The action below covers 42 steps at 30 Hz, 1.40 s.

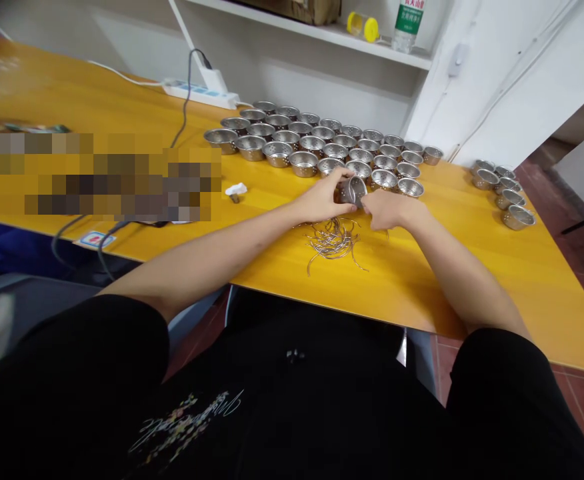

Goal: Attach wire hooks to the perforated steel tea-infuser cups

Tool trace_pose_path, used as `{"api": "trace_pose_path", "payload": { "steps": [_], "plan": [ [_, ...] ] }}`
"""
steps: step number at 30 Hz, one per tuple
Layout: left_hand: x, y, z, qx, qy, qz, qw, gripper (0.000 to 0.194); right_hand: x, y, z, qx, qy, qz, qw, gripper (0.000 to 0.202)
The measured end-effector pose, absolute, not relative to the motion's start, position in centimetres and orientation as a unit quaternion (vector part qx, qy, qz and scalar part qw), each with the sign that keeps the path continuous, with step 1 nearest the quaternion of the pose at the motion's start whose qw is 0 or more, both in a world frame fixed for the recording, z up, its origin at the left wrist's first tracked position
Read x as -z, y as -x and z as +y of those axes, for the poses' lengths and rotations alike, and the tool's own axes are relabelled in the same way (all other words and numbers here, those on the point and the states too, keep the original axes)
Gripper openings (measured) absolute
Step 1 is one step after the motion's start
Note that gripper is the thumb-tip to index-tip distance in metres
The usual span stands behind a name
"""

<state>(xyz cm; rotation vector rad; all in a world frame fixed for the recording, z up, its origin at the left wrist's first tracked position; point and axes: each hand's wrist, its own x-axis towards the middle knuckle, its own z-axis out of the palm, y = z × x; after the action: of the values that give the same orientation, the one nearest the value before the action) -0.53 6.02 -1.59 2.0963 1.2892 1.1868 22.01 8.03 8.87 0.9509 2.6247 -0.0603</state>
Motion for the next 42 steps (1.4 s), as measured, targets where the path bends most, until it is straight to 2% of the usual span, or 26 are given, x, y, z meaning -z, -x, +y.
{"api": "trace_pose_path", "payload": {
  "steps": [4,8,14,18,20,23,25,29,32,35,38,42],
  "plan": [
    [1.4,0.3,5.8,-0.415,-0.754,0.475,0.185,0.078,-10.1,-23.3,9.0,0.069,-0.314,0.934,0.153,0.027],
    [1.2,0.2,5.8,-0.398,-0.769,0.466,0.182,0.068,-12.7,-25.2,9.8,0.108,-0.327,0.938,0.051,0.025],
    [1.6,0.2,6.1,-0.368,-0.772,0.492,0.165,0.081,-15.1,-26.8,9.1,0.157,-0.326,0.922,-0.139,0.027],
    [1.1,0.3,5.5,-0.373,-0.77,0.485,0.179,0.091,-14.7,-26.0,8.2,0.154,-0.285,0.923,-0.21,0.031],
    [0.3,0.2,5.0,-0.404,-0.766,0.468,0.174,0.09,-14.2,-25.3,8.0,0.144,-0.274,0.924,-0.224,0.031],
    [-1.0,-0.1,4.2,-0.456,-0.772,0.407,0.175,0.056,-13.2,-24.2,7.8,0.116,-0.285,0.919,-0.246,0.033],
    [-1.6,-0.5,3.8,-0.471,-0.777,0.373,0.19,0.042,-12.6,-23.6,7.7,0.097,-0.304,0.91,-0.265,0.037],
    [-1.3,-1.2,4.0,-0.502,-0.752,0.347,0.249,0.048,-11.4,-22.5,7.3,0.079,-0.332,0.894,-0.291,0.047],
    [-0.7,-1.5,4.5,-0.522,-0.723,0.338,0.301,0.056,-10.6,-21.8,6.9,0.082,-0.316,0.907,-0.267,0.055],
    [-0.6,-1.5,4.8,-0.527,-0.709,0.339,0.325,0.06,-9.9,-21.5,6.8,0.093,-0.309,0.911,-0.257,0.053],
    [-0.6,-1.6,4.9,-0.537,-0.693,0.345,0.336,0.056,-9.7,-21.7,7.3,0.099,-0.33,0.887,-0.307,0.045],
    [-0.2,-1.6,5.7,-0.554,-0.673,0.374,0.316,0.04,-10.2,-22.2,8.0,0.116,-0.328,0.9,-0.262,0.06]
  ]
}}
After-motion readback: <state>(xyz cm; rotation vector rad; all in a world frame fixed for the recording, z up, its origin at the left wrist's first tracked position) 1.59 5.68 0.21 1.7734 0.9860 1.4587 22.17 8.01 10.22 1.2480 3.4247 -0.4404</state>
